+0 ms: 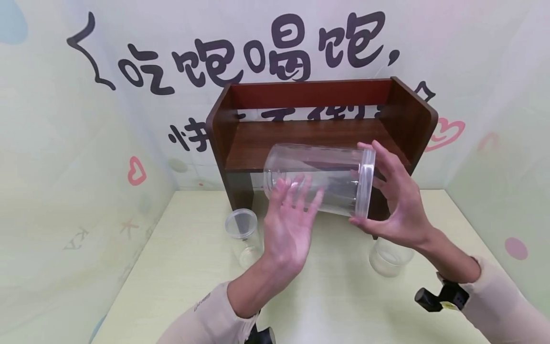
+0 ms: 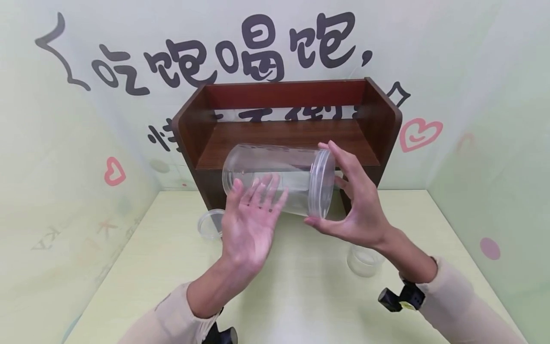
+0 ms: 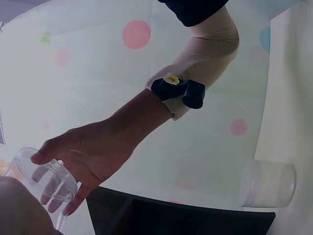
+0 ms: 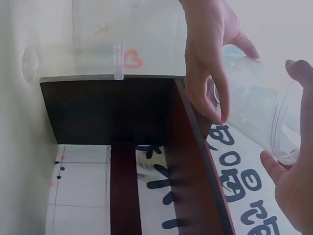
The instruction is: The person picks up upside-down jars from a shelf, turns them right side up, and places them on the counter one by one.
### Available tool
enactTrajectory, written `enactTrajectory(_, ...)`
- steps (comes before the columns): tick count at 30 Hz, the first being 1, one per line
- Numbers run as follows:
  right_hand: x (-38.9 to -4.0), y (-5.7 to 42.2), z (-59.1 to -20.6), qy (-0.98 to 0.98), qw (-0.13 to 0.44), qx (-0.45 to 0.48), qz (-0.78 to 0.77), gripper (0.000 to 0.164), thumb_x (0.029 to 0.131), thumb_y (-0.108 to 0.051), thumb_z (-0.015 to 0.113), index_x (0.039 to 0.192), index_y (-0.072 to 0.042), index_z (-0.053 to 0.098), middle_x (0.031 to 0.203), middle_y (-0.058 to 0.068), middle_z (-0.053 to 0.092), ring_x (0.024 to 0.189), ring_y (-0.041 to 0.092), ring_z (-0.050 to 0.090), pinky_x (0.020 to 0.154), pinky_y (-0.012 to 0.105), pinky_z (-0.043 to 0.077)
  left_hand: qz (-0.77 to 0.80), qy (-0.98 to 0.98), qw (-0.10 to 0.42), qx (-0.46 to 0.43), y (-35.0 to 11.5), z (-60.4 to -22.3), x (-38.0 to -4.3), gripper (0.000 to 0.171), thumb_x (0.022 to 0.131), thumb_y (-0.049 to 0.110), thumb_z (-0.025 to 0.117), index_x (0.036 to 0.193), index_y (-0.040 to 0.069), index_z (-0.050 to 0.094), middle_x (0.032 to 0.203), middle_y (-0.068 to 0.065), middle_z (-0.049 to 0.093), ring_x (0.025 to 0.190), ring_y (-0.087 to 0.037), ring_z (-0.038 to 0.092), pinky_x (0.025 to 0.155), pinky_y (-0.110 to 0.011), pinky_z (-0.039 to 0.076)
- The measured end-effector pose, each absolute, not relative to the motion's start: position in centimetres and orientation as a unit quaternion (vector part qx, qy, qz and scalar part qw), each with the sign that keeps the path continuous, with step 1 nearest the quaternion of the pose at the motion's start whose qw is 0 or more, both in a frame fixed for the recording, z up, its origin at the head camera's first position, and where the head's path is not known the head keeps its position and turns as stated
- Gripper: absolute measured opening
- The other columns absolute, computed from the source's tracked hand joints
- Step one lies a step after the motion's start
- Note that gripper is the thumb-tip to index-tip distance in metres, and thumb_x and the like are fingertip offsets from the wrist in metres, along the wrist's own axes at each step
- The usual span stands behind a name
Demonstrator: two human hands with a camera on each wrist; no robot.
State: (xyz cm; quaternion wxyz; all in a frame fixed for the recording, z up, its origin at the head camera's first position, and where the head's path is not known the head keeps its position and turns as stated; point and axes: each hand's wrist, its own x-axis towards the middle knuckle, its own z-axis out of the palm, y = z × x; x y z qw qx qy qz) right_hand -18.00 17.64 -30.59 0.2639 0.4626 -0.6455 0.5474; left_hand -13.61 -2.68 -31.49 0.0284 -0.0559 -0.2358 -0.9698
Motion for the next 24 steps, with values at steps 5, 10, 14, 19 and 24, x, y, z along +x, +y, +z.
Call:
enactTrajectory(5,-18.0,17.5,-31.1,-0.636,0.286,0.463,0.547,0.118,0.077,-0.042,0.095,0.155,0.018,0.03,0.153,0.024,0.048,0.145,0.034,0.047,0.109,0.031,0.052,-0.964,-0.256,0.005,-0.075,-3.1,-32.2,-13.7,0.077,0.082,0.045,0.09,0.132,0.014,0.041,0.159,-0.017,0.039,0.153,-0.032,0.041,0.122,-0.047,0.042)
enactTrajectory(10,-18.1,17.8,-31.0,-0.621,0.293,0.476,0.549,0.117,0.076,-0.04,0.096,0.153,0.019,0.031,0.151,0.024,0.049,0.144,0.035,0.048,0.108,0.032,0.053,-0.951,-0.292,0.002,-0.106,-3.9,-32.5,-13.6,0.082,0.08,0.047,0.091,0.14,0.016,0.044,0.159,-0.016,0.041,0.153,-0.032,0.039,0.124,-0.042,0.038)
enactTrajectory(14,-17.9,18.2,-30.6,-0.604,0.282,0.484,0.567,0.116,0.075,-0.034,0.097,0.154,0.019,0.031,0.151,0.023,0.05,0.143,0.035,0.048,0.108,0.032,0.053,-0.925,-0.348,0.054,-0.141,-5.0,-32.7,-13.7,0.091,0.082,0.047,0.091,0.149,0.008,0.043,0.162,-0.012,0.041,0.154,-0.031,0.039,0.124,-0.038,0.039)
enactTrajectory(19,-17.9,18.7,-30.0,-0.589,0.263,0.496,0.581,0.113,0.075,-0.028,0.098,0.154,0.018,0.032,0.15,0.024,0.05,0.141,0.035,0.051,0.107,0.032,0.054,-0.863,-0.428,0.169,-0.209,-6.9,-32.6,-14.0,0.112,0.086,0.047,0.088,0.161,-0.004,0.022,0.166,-0.021,0.034,0.156,-0.033,0.033,0.128,-0.036,0.031)
enactTrajectory(24,-18.1,19.5,-29.8,-0.613,0.27,0.507,0.543,0.114,0.076,-0.034,0.097,0.152,0.021,0.032,0.149,0.022,0.052,0.139,0.032,0.052,0.107,0.028,0.054,-0.781,-0.492,0.265,-0.278,-8.9,-31.1,-14.6,0.111,0.088,0.051,0.084,0.16,-0.005,0.023,0.165,-0.022,0.036,0.156,-0.036,0.031,0.133,-0.043,0.017)
